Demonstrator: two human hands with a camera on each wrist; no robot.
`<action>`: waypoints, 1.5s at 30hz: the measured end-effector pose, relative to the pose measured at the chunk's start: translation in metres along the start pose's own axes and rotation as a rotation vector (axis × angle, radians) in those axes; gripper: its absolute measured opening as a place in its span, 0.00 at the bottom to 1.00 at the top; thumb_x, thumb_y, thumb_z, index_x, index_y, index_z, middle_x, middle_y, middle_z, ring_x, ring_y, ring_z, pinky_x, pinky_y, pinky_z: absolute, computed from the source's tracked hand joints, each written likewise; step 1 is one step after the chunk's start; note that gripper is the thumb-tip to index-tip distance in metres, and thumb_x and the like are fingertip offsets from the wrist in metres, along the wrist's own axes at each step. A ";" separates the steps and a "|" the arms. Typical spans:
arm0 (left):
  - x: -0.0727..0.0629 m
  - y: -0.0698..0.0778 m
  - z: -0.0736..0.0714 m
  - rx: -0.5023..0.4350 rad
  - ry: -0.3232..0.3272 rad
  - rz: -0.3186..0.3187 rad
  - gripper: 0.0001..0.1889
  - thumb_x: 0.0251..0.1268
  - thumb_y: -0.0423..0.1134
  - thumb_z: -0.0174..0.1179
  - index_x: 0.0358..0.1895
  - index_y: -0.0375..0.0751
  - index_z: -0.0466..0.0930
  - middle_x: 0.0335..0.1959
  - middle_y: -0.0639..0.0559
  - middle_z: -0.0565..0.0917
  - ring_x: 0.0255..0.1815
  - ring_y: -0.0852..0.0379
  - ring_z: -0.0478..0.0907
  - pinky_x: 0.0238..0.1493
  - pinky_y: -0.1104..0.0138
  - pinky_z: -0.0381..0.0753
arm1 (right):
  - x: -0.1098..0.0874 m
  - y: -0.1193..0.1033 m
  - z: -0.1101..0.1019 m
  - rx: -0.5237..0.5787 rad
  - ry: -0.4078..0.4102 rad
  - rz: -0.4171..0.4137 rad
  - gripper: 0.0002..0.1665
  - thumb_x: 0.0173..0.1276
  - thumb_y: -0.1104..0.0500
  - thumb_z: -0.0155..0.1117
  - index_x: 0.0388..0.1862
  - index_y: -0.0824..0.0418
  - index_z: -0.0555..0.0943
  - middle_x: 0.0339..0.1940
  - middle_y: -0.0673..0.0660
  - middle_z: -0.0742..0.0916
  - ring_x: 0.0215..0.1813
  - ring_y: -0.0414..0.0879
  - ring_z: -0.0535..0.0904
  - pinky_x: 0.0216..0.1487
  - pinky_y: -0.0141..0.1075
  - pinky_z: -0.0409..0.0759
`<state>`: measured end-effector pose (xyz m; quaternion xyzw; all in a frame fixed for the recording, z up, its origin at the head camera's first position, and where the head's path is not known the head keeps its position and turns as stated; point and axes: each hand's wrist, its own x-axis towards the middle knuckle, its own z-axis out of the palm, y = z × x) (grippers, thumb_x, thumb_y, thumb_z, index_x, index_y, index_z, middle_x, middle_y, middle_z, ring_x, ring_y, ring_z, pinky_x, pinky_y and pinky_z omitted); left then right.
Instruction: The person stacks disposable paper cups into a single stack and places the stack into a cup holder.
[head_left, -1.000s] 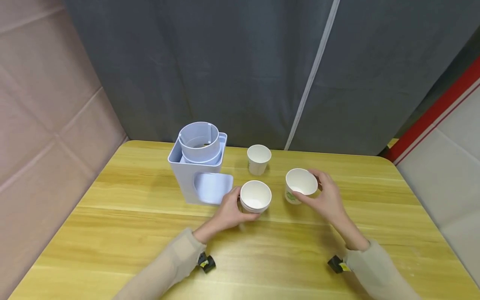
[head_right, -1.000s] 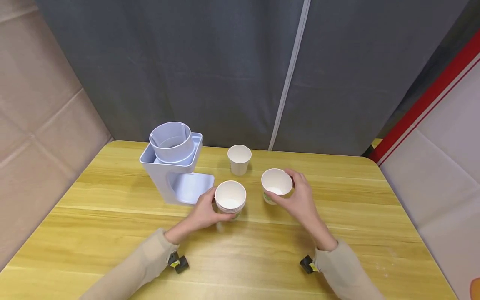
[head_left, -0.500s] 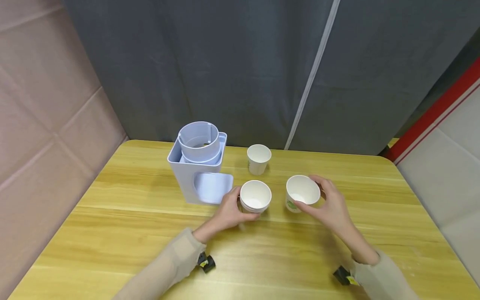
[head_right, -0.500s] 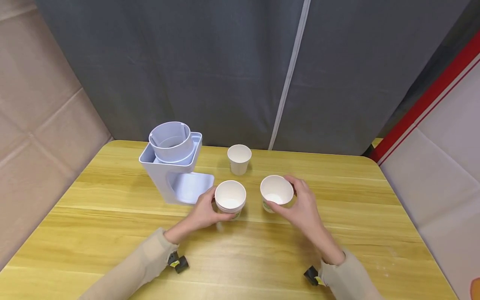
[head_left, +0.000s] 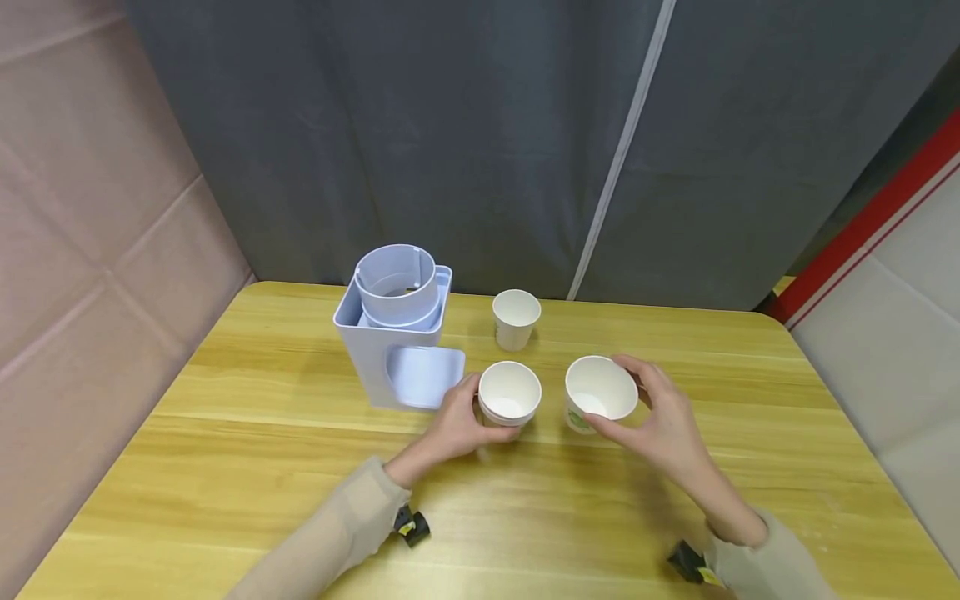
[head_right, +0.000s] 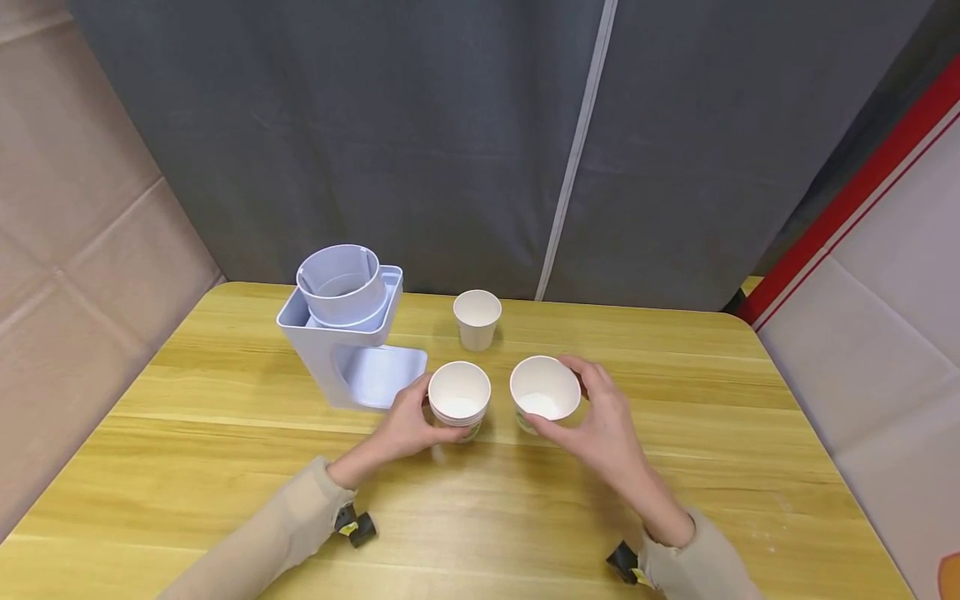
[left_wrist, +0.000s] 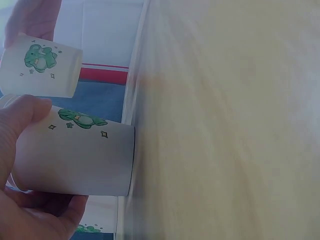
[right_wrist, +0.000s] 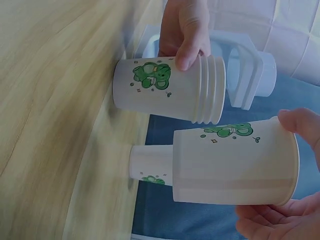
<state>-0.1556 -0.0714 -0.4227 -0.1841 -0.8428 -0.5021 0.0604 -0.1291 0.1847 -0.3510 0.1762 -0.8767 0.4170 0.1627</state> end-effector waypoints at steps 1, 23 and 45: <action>0.000 0.000 0.000 -0.002 -0.001 -0.005 0.38 0.33 0.38 0.77 0.54 0.30 0.72 0.46 0.44 0.78 0.47 0.50 0.75 0.49 0.61 0.76 | 0.000 -0.001 0.000 0.003 -0.003 -0.001 0.42 0.39 0.64 0.80 0.56 0.69 0.72 0.47 0.63 0.79 0.46 0.53 0.76 0.48 0.18 0.70; 0.000 -0.003 0.001 0.008 0.001 0.006 0.37 0.34 0.38 0.77 0.54 0.30 0.73 0.45 0.44 0.78 0.46 0.50 0.75 0.47 0.63 0.77 | 0.004 -0.016 -0.002 0.026 -0.002 -0.030 0.43 0.39 0.65 0.80 0.57 0.69 0.72 0.50 0.59 0.79 0.49 0.48 0.75 0.50 0.17 0.69; 0.002 -0.002 0.000 -0.012 -0.009 -0.012 0.37 0.34 0.37 0.77 0.54 0.30 0.72 0.45 0.43 0.78 0.47 0.50 0.75 0.48 0.62 0.77 | 0.013 -0.028 0.000 0.042 0.004 -0.057 0.43 0.38 0.67 0.80 0.57 0.69 0.72 0.49 0.59 0.79 0.50 0.42 0.74 0.50 0.17 0.70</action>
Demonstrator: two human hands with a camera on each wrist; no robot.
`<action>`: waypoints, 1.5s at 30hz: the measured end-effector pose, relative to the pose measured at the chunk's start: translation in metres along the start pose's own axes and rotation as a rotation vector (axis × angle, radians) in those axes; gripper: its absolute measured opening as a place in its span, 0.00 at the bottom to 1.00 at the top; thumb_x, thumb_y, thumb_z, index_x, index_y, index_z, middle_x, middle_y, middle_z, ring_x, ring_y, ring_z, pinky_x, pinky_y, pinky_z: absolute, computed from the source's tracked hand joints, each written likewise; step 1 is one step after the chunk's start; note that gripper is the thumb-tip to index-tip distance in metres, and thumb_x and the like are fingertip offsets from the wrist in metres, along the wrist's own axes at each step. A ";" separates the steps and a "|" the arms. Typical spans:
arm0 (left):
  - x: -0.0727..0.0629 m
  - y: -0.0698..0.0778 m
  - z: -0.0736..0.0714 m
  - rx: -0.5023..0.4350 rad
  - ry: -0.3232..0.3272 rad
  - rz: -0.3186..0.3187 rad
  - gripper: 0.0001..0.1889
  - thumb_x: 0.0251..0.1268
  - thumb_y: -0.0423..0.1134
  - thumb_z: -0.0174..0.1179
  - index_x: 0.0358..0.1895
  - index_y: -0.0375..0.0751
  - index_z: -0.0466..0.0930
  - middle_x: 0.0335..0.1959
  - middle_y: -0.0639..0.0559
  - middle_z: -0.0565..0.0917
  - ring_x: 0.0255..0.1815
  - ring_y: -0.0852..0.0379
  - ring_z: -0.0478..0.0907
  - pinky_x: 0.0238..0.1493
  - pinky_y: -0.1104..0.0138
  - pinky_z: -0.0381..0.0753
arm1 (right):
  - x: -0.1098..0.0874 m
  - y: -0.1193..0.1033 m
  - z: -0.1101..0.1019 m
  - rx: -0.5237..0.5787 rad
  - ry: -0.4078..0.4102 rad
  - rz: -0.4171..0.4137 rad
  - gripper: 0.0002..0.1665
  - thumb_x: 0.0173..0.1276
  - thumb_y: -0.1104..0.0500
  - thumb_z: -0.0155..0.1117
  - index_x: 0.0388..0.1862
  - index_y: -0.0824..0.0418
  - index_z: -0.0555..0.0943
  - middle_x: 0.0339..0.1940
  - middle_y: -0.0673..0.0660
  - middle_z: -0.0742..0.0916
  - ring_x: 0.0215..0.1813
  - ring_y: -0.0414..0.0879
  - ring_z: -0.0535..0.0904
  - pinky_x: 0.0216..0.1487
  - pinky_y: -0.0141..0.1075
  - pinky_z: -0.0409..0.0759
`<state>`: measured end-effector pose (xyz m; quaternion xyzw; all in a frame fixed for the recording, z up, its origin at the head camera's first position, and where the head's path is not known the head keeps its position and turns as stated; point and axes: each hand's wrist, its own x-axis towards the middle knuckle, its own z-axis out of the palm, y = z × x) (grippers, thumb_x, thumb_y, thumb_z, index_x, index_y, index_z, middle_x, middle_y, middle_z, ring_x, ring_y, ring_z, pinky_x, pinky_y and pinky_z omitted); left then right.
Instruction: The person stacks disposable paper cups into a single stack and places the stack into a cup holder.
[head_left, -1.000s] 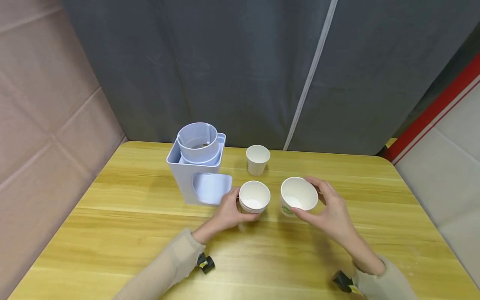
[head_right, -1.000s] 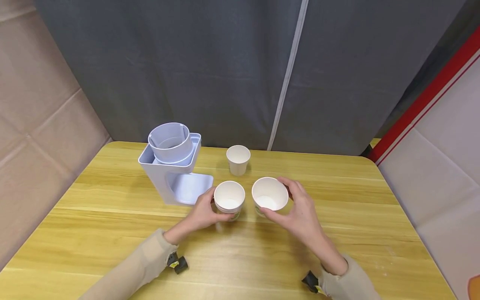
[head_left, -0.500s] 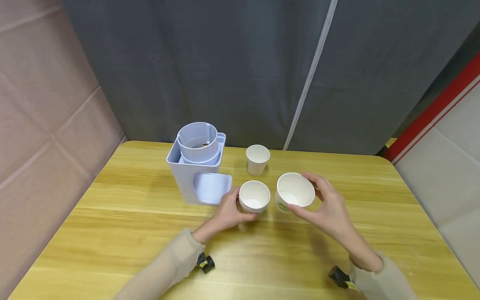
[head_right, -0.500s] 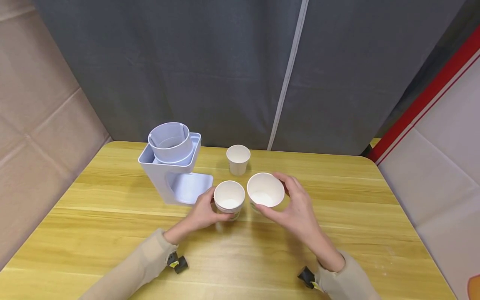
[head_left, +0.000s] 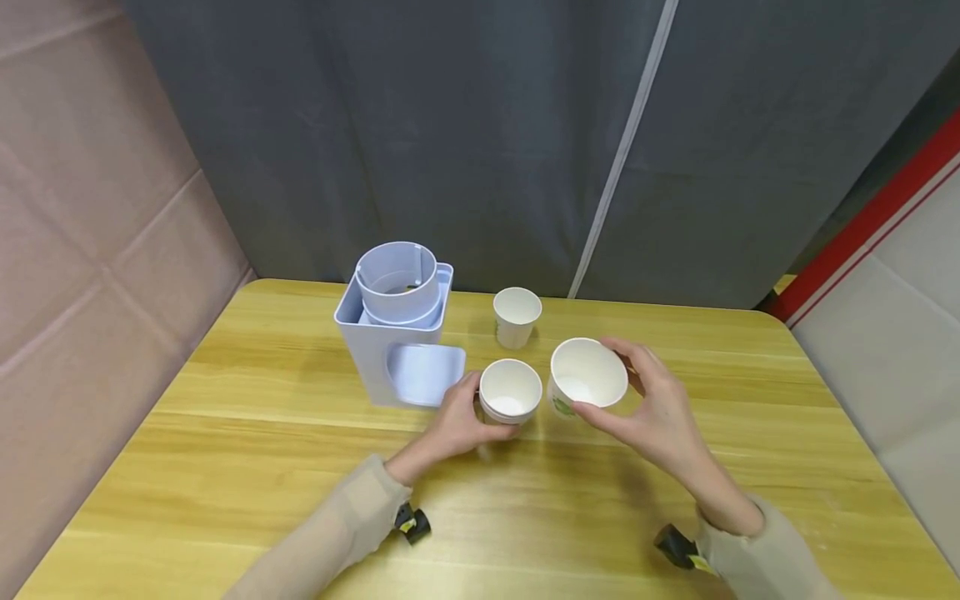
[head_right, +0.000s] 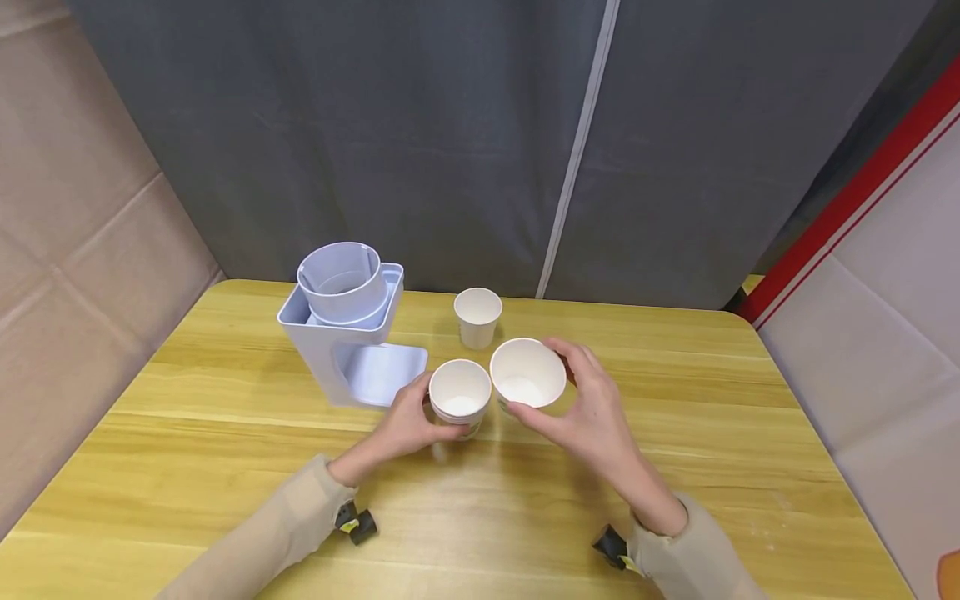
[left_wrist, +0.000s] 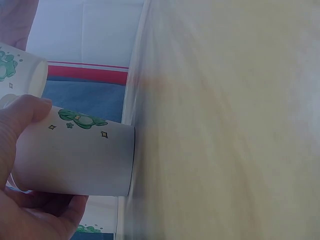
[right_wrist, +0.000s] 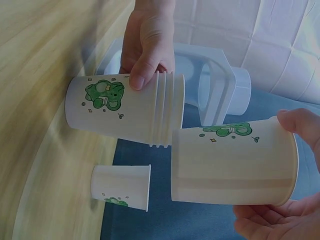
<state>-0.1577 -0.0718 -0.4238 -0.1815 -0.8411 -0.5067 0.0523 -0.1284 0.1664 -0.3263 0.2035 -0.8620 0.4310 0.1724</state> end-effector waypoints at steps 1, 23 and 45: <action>0.000 0.000 0.000 0.000 -0.001 -0.003 0.37 0.34 0.37 0.77 0.54 0.30 0.72 0.46 0.43 0.78 0.47 0.50 0.75 0.48 0.62 0.77 | 0.000 0.000 0.000 0.002 0.000 -0.002 0.43 0.38 0.67 0.80 0.57 0.69 0.72 0.49 0.59 0.79 0.50 0.42 0.74 0.50 0.18 0.70; 0.000 -0.001 -0.001 -0.033 -0.004 0.036 0.37 0.34 0.35 0.77 0.55 0.30 0.72 0.46 0.43 0.78 0.47 0.49 0.76 0.47 0.63 0.77 | 0.019 -0.018 0.006 0.079 -0.002 -0.071 0.43 0.36 0.68 0.81 0.56 0.70 0.73 0.49 0.58 0.79 0.48 0.47 0.74 0.49 0.20 0.73; 0.000 -0.001 -0.002 -0.029 -0.019 0.033 0.34 0.37 0.35 0.76 0.53 0.31 0.73 0.44 0.45 0.78 0.45 0.52 0.76 0.46 0.65 0.78 | 0.034 -0.014 0.041 0.250 -0.096 -0.084 0.42 0.39 0.67 0.80 0.57 0.68 0.73 0.48 0.58 0.79 0.49 0.48 0.74 0.49 0.26 0.76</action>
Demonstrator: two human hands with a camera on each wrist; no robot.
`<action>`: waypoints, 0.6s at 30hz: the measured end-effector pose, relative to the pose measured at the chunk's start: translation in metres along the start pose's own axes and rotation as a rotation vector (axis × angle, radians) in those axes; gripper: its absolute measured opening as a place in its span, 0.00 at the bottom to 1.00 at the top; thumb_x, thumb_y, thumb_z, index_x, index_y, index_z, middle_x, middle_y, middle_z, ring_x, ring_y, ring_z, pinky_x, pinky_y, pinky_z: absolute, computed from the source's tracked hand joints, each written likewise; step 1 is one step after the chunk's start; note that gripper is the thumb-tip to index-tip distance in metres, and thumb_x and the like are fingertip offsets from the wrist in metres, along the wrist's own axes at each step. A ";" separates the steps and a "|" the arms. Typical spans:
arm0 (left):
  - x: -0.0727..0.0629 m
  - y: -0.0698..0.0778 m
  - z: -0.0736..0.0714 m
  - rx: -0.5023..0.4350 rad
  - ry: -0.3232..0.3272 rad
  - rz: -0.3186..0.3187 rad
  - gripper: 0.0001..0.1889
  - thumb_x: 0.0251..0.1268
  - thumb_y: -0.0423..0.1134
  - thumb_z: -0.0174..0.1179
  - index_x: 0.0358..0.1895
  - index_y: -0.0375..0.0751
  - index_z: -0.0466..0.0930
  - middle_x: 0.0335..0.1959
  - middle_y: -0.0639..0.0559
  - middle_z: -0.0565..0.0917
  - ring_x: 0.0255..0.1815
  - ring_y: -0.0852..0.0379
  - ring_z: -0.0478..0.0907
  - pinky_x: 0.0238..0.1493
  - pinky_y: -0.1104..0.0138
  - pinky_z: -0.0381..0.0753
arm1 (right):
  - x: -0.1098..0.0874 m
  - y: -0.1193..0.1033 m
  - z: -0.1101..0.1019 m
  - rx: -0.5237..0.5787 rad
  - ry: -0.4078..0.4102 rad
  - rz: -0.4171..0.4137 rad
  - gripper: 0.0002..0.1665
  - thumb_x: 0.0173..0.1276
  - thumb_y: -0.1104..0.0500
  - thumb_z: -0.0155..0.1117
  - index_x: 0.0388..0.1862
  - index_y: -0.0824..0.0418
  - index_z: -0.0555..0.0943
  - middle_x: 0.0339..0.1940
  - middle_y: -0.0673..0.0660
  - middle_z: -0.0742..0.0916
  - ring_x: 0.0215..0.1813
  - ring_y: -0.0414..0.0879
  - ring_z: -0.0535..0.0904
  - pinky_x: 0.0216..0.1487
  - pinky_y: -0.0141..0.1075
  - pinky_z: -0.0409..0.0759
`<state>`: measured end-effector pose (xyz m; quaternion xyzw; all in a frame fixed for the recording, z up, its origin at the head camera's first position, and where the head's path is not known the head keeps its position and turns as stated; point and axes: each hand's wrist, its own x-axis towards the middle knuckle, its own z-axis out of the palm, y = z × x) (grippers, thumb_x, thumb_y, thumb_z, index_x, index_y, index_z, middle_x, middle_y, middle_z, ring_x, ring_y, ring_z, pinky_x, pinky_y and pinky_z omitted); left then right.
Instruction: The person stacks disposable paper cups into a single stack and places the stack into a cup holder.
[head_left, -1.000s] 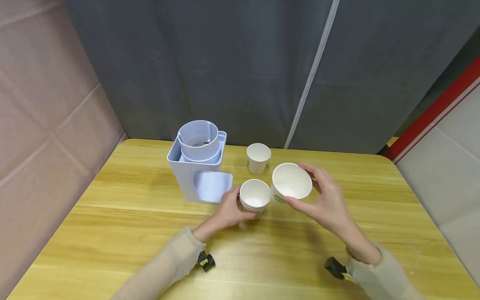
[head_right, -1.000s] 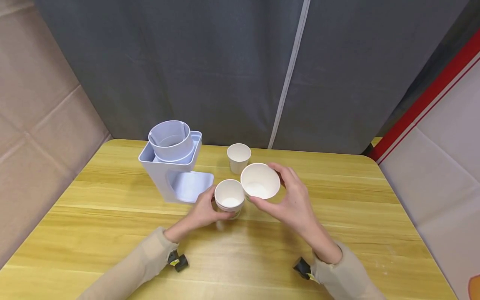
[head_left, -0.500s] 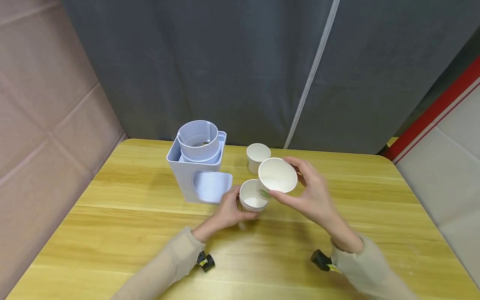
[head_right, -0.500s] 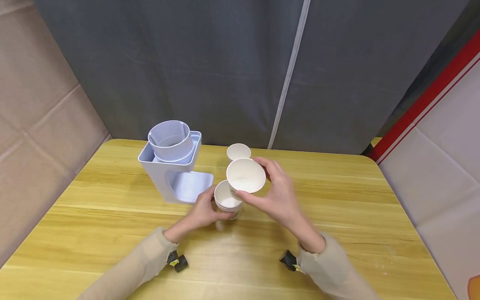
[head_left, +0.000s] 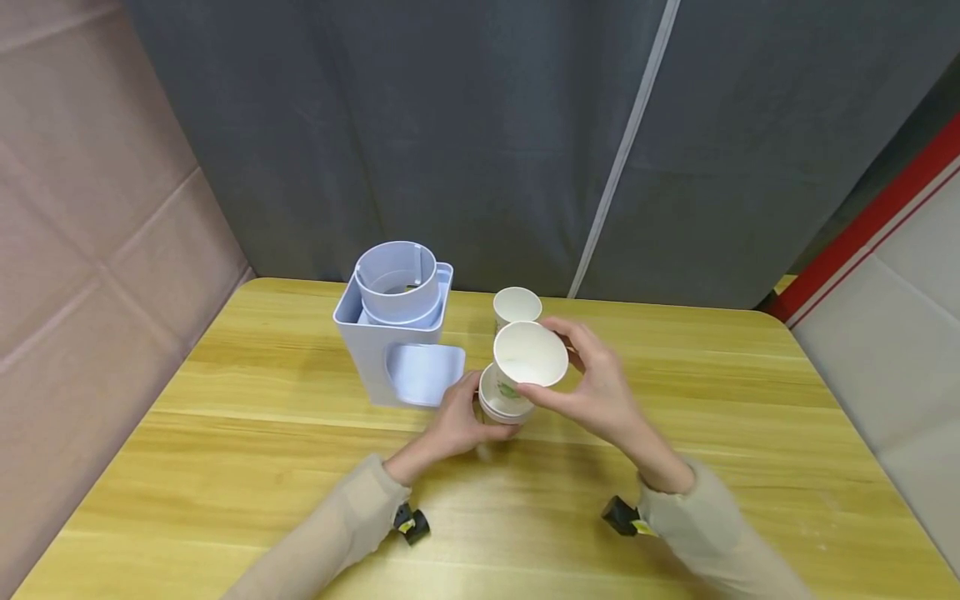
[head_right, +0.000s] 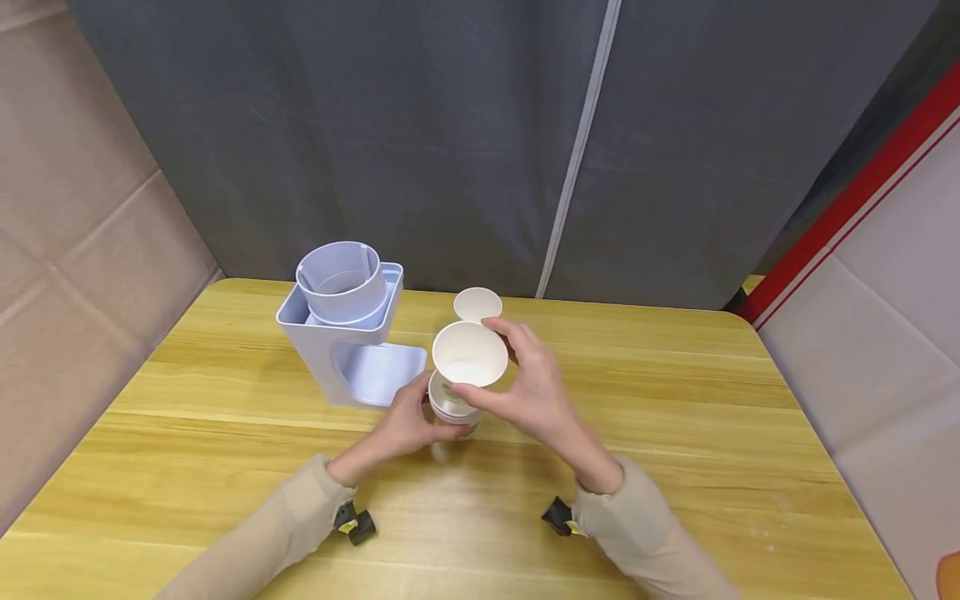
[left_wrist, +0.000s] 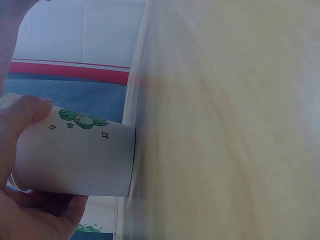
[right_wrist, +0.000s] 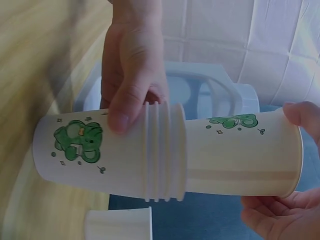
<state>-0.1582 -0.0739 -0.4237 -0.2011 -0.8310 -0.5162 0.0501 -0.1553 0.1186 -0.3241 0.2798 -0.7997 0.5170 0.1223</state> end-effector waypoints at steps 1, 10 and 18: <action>0.000 0.000 0.000 -0.001 0.001 -0.007 0.33 0.37 0.35 0.76 0.53 0.31 0.74 0.44 0.45 0.78 0.45 0.52 0.76 0.46 0.65 0.78 | 0.000 0.001 0.001 0.005 -0.005 0.000 0.42 0.39 0.67 0.80 0.57 0.68 0.73 0.48 0.58 0.79 0.49 0.48 0.75 0.49 0.27 0.76; 0.001 -0.001 0.001 0.000 0.013 -0.004 0.34 0.36 0.35 0.76 0.53 0.31 0.74 0.44 0.45 0.78 0.46 0.51 0.76 0.47 0.63 0.78 | -0.004 0.010 0.008 0.014 -0.042 0.014 0.43 0.39 0.68 0.80 0.57 0.68 0.72 0.48 0.59 0.79 0.49 0.48 0.75 0.51 0.28 0.76; 0.000 0.000 0.001 0.010 0.019 -0.018 0.33 0.36 0.36 0.76 0.51 0.32 0.74 0.45 0.45 0.79 0.46 0.52 0.76 0.48 0.63 0.77 | -0.009 0.020 0.015 0.015 -0.055 0.037 0.42 0.39 0.67 0.80 0.56 0.69 0.73 0.47 0.58 0.79 0.49 0.48 0.75 0.52 0.38 0.77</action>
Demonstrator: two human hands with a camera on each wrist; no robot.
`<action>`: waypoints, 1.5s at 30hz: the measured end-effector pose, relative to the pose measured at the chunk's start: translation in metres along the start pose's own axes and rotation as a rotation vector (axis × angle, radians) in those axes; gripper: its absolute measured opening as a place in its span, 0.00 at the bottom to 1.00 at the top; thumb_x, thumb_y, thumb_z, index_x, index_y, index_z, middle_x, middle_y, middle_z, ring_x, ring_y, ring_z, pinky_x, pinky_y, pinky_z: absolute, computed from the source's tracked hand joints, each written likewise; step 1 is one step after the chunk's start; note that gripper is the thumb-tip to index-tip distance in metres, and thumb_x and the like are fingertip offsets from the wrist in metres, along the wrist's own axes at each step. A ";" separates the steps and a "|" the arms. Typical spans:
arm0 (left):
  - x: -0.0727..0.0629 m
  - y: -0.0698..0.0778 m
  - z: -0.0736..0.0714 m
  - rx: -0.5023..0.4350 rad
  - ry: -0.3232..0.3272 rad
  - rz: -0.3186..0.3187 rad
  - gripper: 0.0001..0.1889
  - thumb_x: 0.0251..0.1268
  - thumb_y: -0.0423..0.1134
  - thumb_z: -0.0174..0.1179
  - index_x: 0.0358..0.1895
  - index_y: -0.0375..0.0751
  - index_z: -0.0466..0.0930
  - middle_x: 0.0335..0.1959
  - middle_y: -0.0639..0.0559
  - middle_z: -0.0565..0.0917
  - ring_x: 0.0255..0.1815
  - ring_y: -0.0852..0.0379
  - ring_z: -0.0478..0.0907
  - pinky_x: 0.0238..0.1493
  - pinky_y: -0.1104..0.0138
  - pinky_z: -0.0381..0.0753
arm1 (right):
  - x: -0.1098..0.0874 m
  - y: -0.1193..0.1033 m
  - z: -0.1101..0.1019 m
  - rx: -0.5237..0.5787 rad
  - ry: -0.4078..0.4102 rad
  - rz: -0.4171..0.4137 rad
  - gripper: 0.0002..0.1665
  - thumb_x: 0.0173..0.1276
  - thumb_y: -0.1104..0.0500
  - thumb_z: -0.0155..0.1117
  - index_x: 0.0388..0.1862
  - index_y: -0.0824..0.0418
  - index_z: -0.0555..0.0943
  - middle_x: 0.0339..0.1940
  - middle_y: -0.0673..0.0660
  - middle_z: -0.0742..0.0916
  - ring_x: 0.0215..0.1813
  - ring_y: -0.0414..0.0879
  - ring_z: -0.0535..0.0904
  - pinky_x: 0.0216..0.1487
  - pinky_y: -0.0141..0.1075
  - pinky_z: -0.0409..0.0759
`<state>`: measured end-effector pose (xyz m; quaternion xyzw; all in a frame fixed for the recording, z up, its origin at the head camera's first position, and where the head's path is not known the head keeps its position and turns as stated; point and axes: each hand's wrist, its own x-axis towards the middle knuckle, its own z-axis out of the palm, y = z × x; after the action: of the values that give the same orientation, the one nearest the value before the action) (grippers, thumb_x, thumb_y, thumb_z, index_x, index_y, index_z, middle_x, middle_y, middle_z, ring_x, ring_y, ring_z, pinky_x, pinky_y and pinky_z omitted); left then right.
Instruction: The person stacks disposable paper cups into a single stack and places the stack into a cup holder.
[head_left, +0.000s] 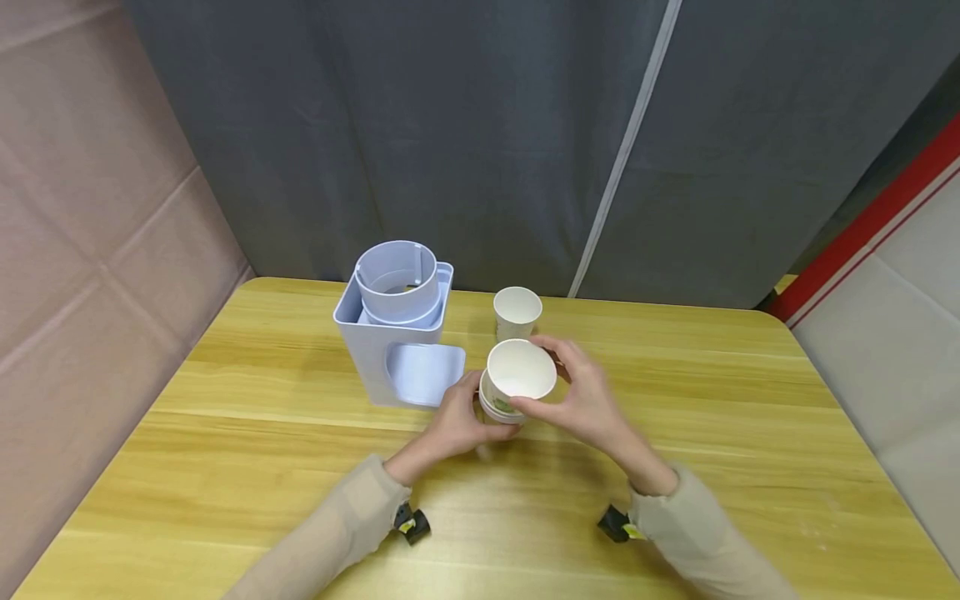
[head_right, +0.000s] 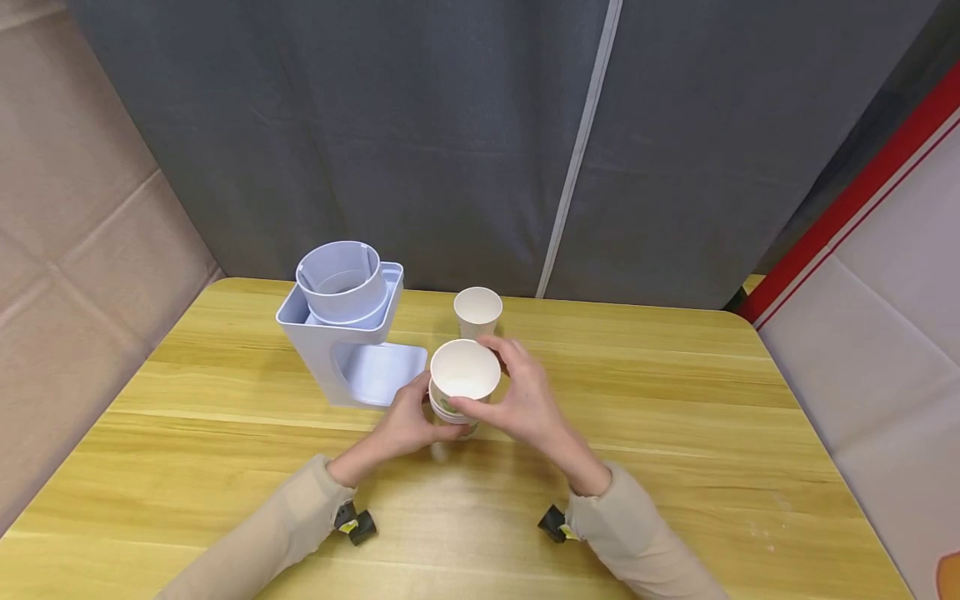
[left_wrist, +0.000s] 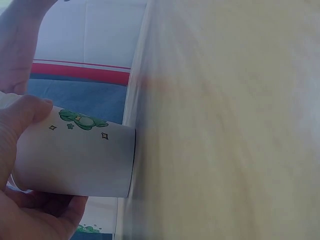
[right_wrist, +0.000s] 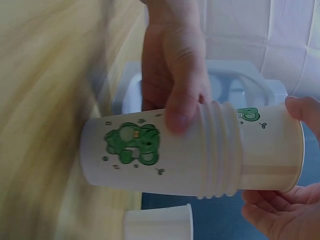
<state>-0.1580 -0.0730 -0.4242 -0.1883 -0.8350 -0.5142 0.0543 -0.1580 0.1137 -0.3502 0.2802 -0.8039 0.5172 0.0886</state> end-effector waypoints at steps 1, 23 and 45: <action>0.000 0.000 0.000 0.001 0.001 0.001 0.33 0.36 0.36 0.76 0.51 0.32 0.75 0.45 0.45 0.79 0.46 0.52 0.76 0.48 0.63 0.77 | -0.001 0.001 0.001 -0.002 -0.004 0.005 0.42 0.39 0.67 0.80 0.56 0.68 0.73 0.47 0.58 0.79 0.49 0.47 0.75 0.53 0.40 0.77; 0.000 0.001 0.000 -0.008 0.007 -0.001 0.34 0.36 0.37 0.76 0.53 0.31 0.74 0.44 0.44 0.79 0.45 0.52 0.76 0.46 0.63 0.77 | -0.004 0.019 0.012 -0.125 -0.072 -0.024 0.41 0.43 0.59 0.79 0.57 0.69 0.72 0.48 0.61 0.79 0.50 0.52 0.77 0.51 0.45 0.78; 0.000 0.001 0.000 0.006 0.001 -0.011 0.35 0.35 0.39 0.77 0.52 0.31 0.74 0.44 0.45 0.79 0.45 0.52 0.75 0.48 0.61 0.75 | -0.006 0.023 0.012 -0.054 -0.070 0.026 0.45 0.44 0.62 0.79 0.61 0.70 0.69 0.53 0.63 0.78 0.54 0.55 0.76 0.56 0.47 0.74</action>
<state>-0.1575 -0.0725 -0.4229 -0.1830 -0.8376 -0.5120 0.0525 -0.1640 0.1128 -0.3764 0.2852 -0.8238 0.4861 0.0615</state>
